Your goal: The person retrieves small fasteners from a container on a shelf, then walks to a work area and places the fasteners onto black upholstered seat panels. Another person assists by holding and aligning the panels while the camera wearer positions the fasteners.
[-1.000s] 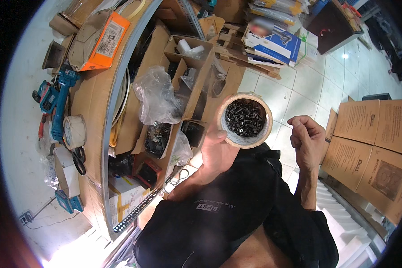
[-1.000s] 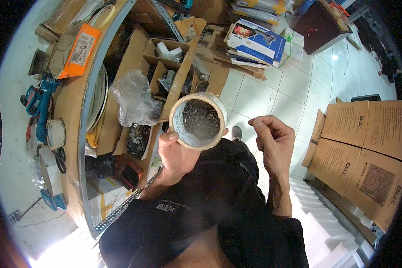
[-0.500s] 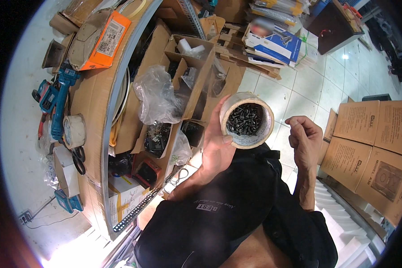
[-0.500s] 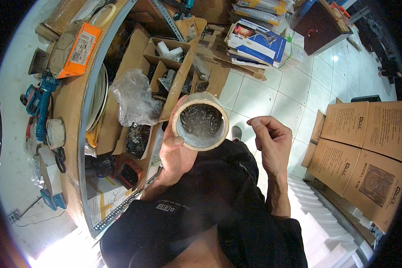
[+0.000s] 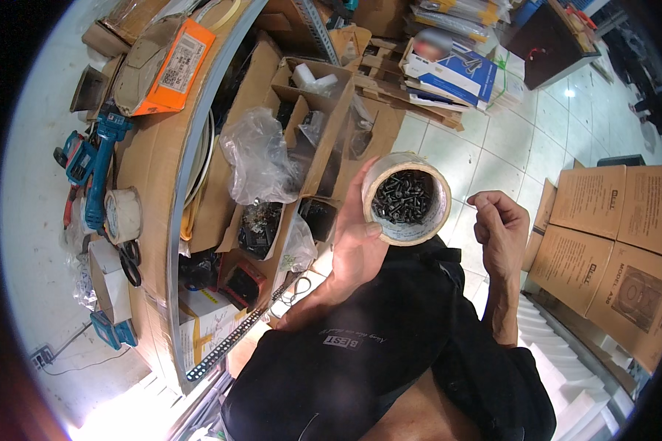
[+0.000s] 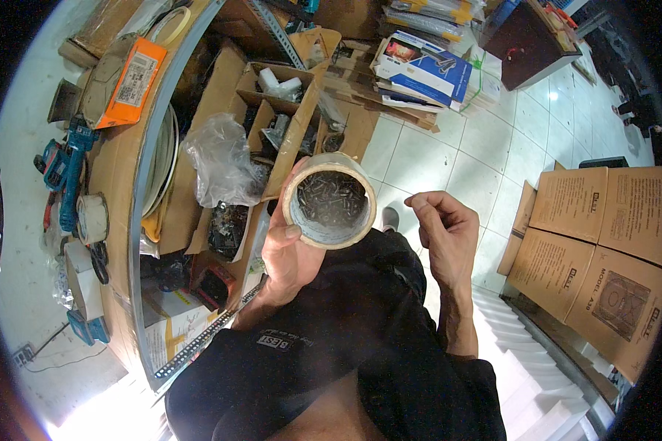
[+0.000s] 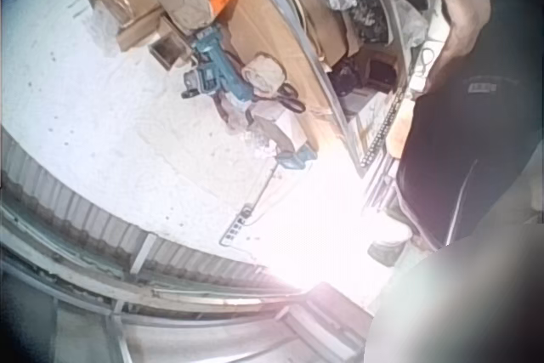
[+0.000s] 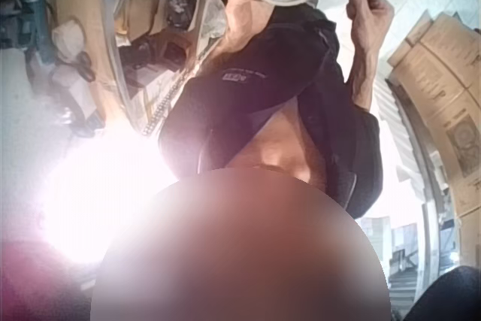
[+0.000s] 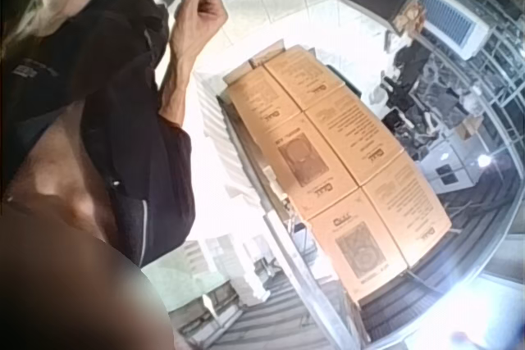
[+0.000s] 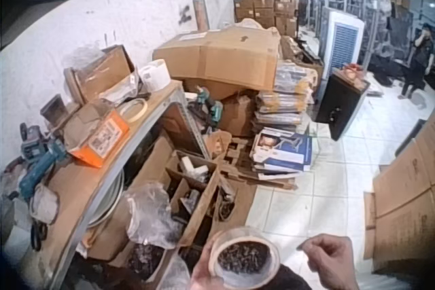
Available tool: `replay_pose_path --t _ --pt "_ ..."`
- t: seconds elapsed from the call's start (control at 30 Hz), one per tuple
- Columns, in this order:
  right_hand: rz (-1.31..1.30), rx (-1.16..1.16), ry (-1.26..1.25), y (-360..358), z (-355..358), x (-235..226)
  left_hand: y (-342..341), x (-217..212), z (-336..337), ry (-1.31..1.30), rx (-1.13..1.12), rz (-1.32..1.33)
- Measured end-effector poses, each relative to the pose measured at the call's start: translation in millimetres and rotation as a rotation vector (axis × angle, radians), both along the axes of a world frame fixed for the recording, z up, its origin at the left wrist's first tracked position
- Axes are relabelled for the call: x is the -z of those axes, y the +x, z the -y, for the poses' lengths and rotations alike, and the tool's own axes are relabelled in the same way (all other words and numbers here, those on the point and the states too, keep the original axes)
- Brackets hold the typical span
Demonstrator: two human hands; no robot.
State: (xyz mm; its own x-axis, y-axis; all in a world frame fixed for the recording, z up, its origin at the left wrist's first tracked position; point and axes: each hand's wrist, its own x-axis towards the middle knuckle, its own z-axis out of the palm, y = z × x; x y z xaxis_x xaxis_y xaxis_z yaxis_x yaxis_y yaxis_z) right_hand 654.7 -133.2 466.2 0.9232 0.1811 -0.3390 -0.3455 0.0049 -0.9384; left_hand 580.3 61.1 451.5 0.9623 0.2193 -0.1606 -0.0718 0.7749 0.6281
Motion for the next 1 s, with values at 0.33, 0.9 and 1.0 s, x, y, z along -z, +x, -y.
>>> replay_pose_path --t 0.33,0.9,1.0 --pt "0.011 0.003 -0.003 -2.0 1.1 0.1 2.7 10.4 -14.7 -0.313 0.216 -0.189" --pt "0.005 0.016 -0.007 -4.0 -0.5 0.8 -3.9 -0.4 -9.0 0.176 0.073 -0.132" --pt "0.024 0.013 0.004 -6.7 0.7 0.7 2.9 5.4 -23.3 0.541 0.138 -0.282"
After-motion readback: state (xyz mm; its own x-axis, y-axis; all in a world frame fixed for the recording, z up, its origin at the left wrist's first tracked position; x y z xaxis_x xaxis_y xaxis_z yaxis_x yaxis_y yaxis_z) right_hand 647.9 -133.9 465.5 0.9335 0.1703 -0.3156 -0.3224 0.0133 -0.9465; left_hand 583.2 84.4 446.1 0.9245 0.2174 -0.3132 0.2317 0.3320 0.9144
